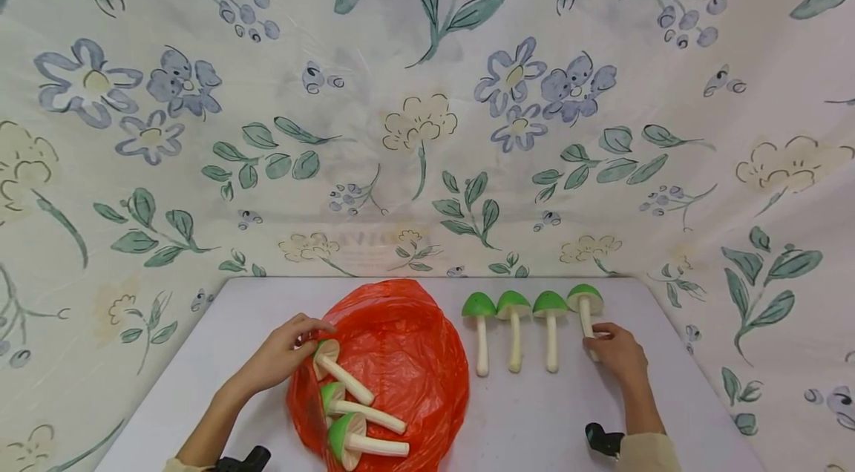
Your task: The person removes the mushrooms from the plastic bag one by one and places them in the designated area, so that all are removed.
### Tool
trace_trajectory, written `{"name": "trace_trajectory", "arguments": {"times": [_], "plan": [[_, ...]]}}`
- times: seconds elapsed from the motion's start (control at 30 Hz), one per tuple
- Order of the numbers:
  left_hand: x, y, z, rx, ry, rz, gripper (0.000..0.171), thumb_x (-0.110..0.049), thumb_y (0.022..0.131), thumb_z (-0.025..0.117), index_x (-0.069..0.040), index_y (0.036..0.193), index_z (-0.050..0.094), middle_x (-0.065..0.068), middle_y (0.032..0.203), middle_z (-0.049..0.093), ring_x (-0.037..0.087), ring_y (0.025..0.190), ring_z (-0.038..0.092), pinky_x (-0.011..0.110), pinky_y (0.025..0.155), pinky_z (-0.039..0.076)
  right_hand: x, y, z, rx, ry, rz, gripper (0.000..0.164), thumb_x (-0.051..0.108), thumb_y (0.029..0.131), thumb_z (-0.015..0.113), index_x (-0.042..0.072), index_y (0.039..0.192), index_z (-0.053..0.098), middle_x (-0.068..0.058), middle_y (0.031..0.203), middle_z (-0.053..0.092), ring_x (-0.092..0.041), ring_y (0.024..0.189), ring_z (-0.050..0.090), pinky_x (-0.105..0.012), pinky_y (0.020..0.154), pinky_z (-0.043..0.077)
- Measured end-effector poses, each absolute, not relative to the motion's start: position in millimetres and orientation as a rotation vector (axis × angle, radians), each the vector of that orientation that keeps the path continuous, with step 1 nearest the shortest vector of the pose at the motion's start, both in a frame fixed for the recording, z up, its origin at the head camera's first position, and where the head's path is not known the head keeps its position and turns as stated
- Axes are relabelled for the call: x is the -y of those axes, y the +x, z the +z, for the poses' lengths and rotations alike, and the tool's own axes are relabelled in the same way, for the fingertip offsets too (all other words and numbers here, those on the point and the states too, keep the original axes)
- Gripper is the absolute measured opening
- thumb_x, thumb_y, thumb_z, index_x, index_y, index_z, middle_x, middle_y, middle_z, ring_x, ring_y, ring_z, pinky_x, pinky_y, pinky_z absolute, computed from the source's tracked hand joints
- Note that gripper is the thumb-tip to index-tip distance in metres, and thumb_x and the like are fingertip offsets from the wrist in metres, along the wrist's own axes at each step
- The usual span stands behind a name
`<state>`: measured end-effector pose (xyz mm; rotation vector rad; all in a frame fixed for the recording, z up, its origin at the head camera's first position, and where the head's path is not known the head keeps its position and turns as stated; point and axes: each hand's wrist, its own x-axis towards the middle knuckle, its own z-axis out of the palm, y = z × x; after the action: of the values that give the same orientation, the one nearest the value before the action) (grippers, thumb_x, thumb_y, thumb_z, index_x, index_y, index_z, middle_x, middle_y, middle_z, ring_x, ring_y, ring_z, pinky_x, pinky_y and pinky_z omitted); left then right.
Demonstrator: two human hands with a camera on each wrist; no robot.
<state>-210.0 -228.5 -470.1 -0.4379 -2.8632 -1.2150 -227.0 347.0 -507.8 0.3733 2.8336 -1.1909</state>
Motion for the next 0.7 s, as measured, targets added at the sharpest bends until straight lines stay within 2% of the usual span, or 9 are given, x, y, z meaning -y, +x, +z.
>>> {"name": "trace_trajectory", "arguments": {"times": [0.17,0.3,0.47,0.7], "plan": [[229.1,-208.9,-470.8,2.877,-0.428,-1.215,0.031,0.0,0.095,0.056,-0.014,0.117,0.072,0.004,0.097,0.056,0.019,0.085,0.048,0.027,0.07,0.045,-351.3,-224.0,-508.4,-2.757,0.386,-1.267,0.054,0.027,0.092,0.066,-0.01,0.131,0.055,-0.026,0.112,0.065,-0.028,0.091,0.062,-0.031,0.069,0.045],[230.5,-208.2,-469.7,2.875,-0.402,-1.214,0.03,0.0,0.094,0.057,-0.014,0.116,0.072,0.003,0.097,0.056,0.02,0.086,0.048,0.028,0.071,0.046,-354.3,-222.8,-508.9,-2.672,0.381,-1.363,0.056,0.024,0.092,0.068,-0.012,0.132,0.052,-0.017,0.103,0.065,-0.021,0.085,0.058,-0.031,0.069,0.047],[231.2,-208.0,-468.0,2.87,-0.415,-1.206,0.03,0.0,0.094,0.058,-0.013,0.116,0.072,0.003,0.097,0.056,0.02,0.086,0.048,0.028,0.071,0.045,-356.0,-223.9,-508.2,-2.635,0.38,-1.365,0.055,0.023,0.091,0.069,-0.012,0.13,0.053,-0.013,0.1,0.065,-0.02,0.085,0.057,-0.031,0.069,0.046],[230.8,-208.6,-464.9,2.847,-0.457,-1.192,0.03,0.001,0.094,0.057,-0.011,0.117,0.071,0.003,0.098,0.057,0.02,0.086,0.048,0.028,0.07,0.046,-356.9,-225.8,-507.0,-2.63,0.349,-1.367,0.059,0.025,0.092,0.07,-0.013,0.133,0.05,-0.015,0.105,0.066,-0.022,0.09,0.058,-0.03,0.071,0.047]]}}
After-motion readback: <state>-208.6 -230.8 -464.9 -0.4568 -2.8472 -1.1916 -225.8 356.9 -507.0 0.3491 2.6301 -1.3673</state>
